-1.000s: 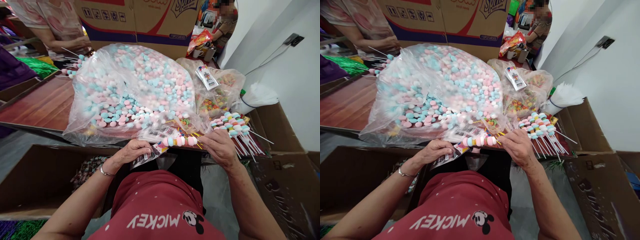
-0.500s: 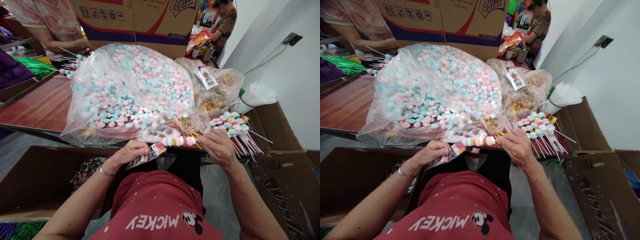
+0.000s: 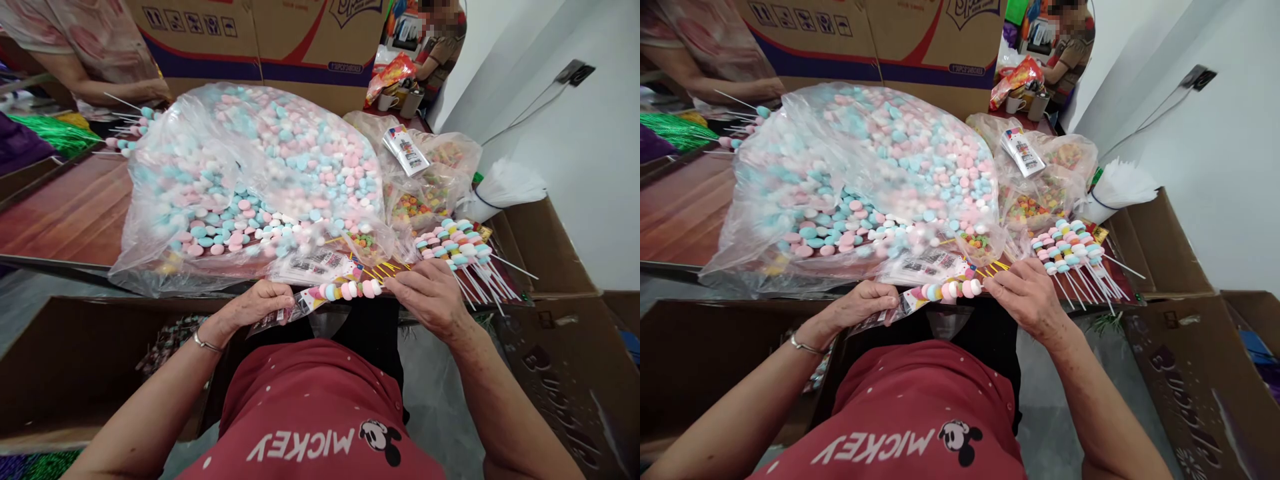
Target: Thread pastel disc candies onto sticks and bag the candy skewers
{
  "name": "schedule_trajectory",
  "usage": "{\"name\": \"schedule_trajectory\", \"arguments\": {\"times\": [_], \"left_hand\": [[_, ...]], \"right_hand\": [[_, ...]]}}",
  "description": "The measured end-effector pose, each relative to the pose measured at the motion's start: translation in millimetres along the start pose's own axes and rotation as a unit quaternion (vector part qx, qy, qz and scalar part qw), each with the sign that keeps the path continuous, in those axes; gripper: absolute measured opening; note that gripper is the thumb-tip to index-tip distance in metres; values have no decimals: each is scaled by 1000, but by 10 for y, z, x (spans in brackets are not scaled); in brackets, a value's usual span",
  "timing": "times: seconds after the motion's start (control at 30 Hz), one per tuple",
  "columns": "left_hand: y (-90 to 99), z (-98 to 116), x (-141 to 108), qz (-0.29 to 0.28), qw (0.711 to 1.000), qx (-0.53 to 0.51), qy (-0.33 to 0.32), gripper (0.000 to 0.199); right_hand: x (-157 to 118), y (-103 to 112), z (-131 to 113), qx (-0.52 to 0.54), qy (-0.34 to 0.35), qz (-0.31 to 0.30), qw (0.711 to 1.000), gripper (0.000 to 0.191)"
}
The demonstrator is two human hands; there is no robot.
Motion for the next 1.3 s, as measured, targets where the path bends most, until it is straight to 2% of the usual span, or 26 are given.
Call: {"name": "schedule_trajectory", "arguments": {"times": [0.13,0.43,0.7,1.03,1.3], "left_hand": [[-16,47,34,-31,999,21,-3,46],[47,29,105,-17,994,86,-58,41],[19,74,104,-48,992,96,-65,35],[-9,153,177,-81,991,88,-53,35],[-98,178,144,-109,992,68,-1,27]], "right_hand": [[-8,-78,30,24,-10,-25,999,14],[-55,-193,122,107,-24,-26,994,13],[6,-257,56,169,-33,-90,981,19],[20,-367,17,167,-39,-110,979,20],[62,-382,-38,101,-28,-93,990,21]]}}
Point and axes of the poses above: each hand's wrist, its own x-axis towards the middle knuckle, its own y-axis out of the back of the hand, z = x × y, the point moved 2 cm from there along x, towards the middle knuckle, and after that the axes turned 4 degrees about -y, right-handed, at the moved point
